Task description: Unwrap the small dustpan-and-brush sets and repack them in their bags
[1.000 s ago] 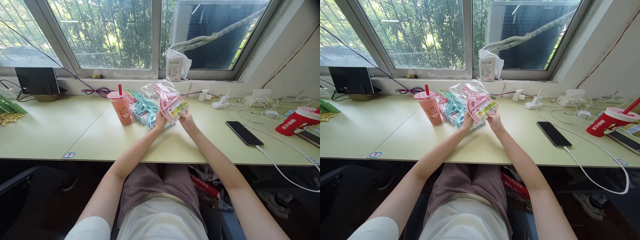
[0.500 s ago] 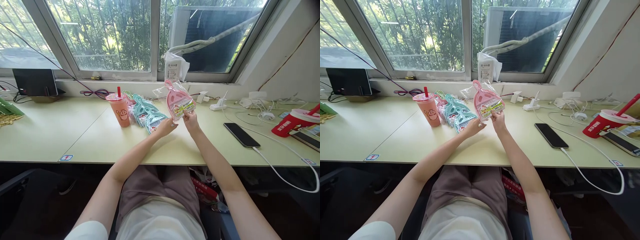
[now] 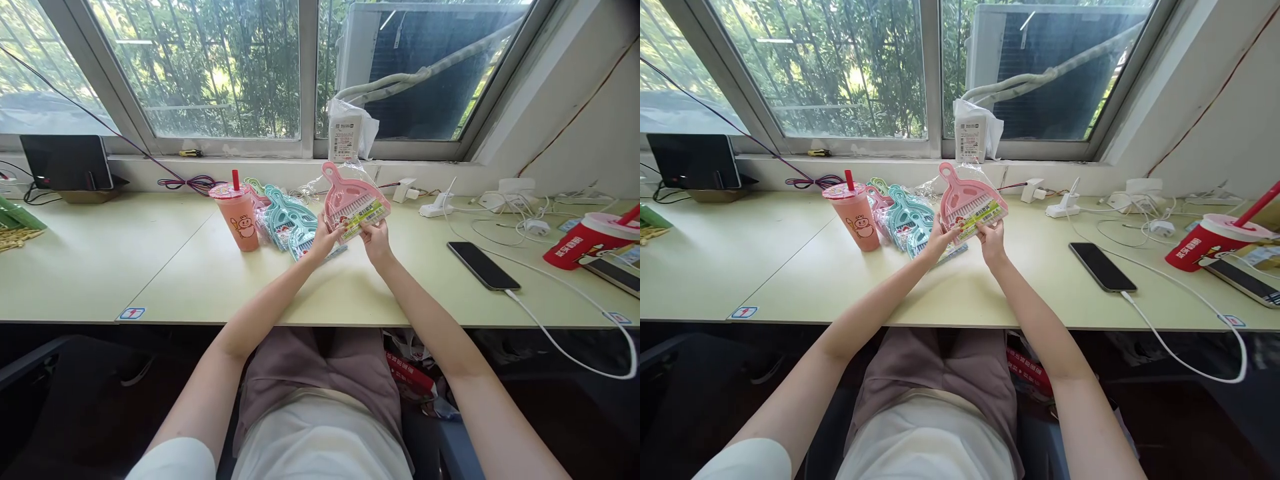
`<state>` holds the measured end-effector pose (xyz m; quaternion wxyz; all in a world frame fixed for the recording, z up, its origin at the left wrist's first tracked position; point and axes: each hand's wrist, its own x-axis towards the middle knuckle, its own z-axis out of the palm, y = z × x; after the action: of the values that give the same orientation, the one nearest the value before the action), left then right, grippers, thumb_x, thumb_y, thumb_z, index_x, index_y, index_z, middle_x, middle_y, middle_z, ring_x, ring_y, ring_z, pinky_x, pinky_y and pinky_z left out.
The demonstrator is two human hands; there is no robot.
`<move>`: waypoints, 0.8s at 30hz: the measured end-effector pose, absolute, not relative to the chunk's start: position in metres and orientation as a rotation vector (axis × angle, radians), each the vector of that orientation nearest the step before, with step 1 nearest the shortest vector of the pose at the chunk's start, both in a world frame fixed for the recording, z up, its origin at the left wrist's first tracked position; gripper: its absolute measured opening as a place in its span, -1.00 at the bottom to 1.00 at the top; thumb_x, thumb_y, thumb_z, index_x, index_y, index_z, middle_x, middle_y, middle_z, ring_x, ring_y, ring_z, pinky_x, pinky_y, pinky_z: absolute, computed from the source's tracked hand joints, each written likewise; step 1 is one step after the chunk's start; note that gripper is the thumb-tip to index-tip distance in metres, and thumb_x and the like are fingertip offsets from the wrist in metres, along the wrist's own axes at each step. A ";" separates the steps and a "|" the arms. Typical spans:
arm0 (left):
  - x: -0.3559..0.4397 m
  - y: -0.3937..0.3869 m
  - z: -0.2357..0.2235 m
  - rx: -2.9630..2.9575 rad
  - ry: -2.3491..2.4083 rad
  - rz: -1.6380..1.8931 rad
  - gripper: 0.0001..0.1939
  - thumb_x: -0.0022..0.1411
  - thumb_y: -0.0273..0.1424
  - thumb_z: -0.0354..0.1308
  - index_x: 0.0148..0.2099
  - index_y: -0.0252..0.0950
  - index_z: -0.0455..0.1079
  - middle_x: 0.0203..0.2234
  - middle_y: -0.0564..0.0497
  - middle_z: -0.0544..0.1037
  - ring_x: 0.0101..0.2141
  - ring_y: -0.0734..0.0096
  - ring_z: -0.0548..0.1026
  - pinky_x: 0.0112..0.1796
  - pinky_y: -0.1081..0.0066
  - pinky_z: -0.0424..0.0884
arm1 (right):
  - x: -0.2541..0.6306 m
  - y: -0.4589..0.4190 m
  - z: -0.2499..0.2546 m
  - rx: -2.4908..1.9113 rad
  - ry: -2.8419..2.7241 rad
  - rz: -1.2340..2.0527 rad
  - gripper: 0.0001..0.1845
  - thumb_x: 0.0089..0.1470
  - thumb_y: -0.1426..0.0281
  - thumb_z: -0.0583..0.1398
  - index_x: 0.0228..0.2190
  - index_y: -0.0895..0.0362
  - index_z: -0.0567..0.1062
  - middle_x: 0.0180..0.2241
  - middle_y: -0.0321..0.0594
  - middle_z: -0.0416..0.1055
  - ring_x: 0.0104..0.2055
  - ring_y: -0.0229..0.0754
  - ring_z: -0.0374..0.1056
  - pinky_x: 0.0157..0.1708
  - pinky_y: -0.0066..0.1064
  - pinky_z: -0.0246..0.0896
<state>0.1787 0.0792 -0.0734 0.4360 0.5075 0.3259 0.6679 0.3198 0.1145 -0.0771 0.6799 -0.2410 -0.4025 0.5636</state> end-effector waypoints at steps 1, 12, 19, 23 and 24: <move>0.180 0.079 -0.075 1.262 0.815 1.665 -0.16 -0.04 -0.30 0.49 0.25 -0.20 0.20 0.09 -0.12 0.50 0.10 0.17 0.50 0.10 0.23 0.44 | 0.320 0.115 -0.079 -0.547 -0.902 1.256 -0.46 -0.16 0.49 0.39 -0.14 -0.03 0.35 -0.05 -0.32 0.53 0.08 -0.17 0.49 0.15 -0.22 0.46; 0.194 0.072 -0.081 1.325 0.737 1.100 -0.39 -0.04 -0.39 0.49 0.09 -0.28 0.45 0.11 -0.27 0.55 0.27 -0.07 0.39 0.18 0.10 0.35 | 0.336 0.131 -0.073 -0.578 -0.726 1.200 -0.51 -0.03 0.55 0.29 -0.06 -0.02 0.40 0.11 -0.29 0.49 0.18 -0.19 0.44 0.22 -0.24 0.42; 0.174 0.077 -0.062 1.244 0.734 1.415 -0.54 0.13 -0.23 0.38 0.05 -0.26 0.45 0.04 -0.13 0.60 0.06 0.15 0.56 0.05 0.26 0.49 | 0.325 0.124 -0.078 -0.535 -0.862 1.241 -0.51 -0.07 0.50 0.35 -0.09 -0.05 0.43 0.04 -0.33 0.53 0.19 -0.16 0.43 0.19 -0.23 0.45; 0.174 0.074 -0.066 1.215 0.814 1.383 -0.48 0.02 -0.34 0.43 0.04 -0.27 0.42 -0.07 -0.13 0.64 -0.17 0.19 0.63 -0.12 0.18 0.61 | 0.319 0.122 -0.086 -0.574 -0.879 1.253 -0.48 -0.13 0.52 0.34 -0.10 -0.06 0.41 -0.07 -0.36 0.55 0.10 -0.19 0.48 0.13 -0.25 0.49; 0.174 0.074 -0.067 1.200 0.813 1.369 -0.48 0.00 -0.37 0.43 0.03 -0.27 0.41 -0.08 -0.12 0.64 -0.21 0.21 0.63 -0.16 0.17 0.63 | 0.318 0.123 -0.087 -0.588 -0.885 1.256 -0.48 -0.14 0.52 0.35 -0.11 -0.05 0.40 -0.07 -0.35 0.56 0.09 -0.18 0.49 0.14 -0.23 0.48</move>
<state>0.1739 0.0739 -0.0668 0.5432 0.5053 0.3423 0.5766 0.3183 0.1225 -0.0868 0.6805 -0.2621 -0.3941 0.5594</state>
